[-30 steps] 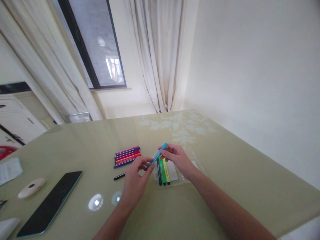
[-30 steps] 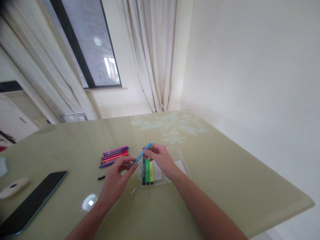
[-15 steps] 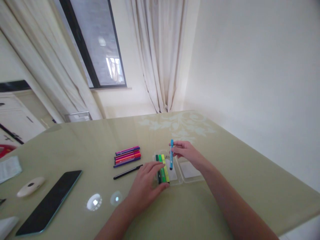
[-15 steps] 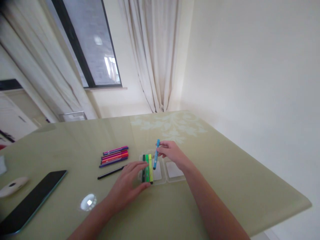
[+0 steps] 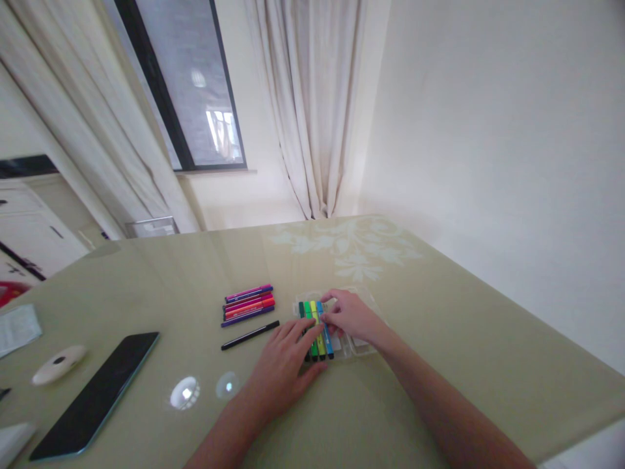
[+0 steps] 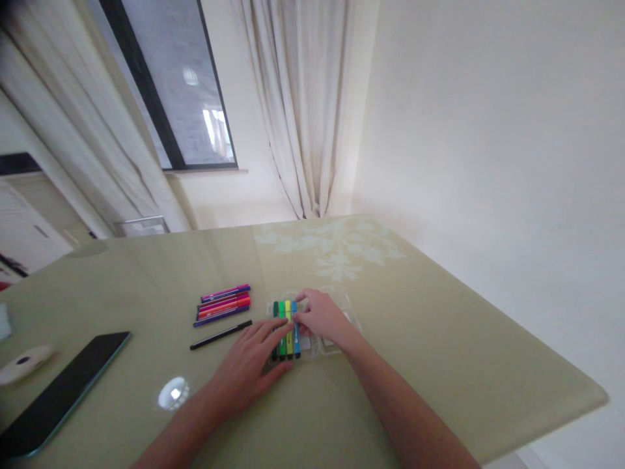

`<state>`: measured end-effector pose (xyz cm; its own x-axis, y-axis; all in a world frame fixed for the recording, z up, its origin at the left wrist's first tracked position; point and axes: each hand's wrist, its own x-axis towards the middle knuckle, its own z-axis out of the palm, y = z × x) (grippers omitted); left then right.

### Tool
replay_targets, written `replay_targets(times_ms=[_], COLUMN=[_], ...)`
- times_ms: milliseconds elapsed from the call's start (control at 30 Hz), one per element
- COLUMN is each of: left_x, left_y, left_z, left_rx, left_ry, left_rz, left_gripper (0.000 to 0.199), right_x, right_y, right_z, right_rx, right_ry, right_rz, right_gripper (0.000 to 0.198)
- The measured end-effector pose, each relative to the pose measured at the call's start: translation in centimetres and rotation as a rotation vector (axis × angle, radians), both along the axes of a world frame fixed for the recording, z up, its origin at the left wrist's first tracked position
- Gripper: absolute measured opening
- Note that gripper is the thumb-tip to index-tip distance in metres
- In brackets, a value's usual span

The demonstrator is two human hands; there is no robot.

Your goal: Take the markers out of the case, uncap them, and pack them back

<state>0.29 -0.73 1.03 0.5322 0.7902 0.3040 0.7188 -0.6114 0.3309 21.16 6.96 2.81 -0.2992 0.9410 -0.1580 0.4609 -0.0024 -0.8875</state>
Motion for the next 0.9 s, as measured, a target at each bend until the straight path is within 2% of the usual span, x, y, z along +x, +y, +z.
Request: replay_targets(times_ms=[267, 500, 767, 900], left_x=[0.2, 0.6, 0.5, 0.5], left_y=[-0.1, -0.3, -0.2, -0.2], left_z=[-0.1, 0.2, 0.2, 0.2], left_rx=[-0.002, 0.008, 0.022, 0.014], left_ry=[0.033, 0.062, 0.062, 0.069], left_rz=[0.011, 0.021, 0.008, 0.009], left_gripper=[0.052, 0.050, 0.051, 0.051], right_x=[-0.4, -0.3, -1.1, -1.2], right_y=[-0.3, 0.0, -0.6, -0.6], right_z=[-0.1, -0.3, 0.3, 0.3], right_rx=[0.074, 0.093, 0.261, 0.253], right_ry=[-0.112, -0.113, -0.224, -0.235], right_rz=[0.010, 0.012, -0.047, -0.065], right_gripper=[0.006, 0.007, 0.010, 0.009])
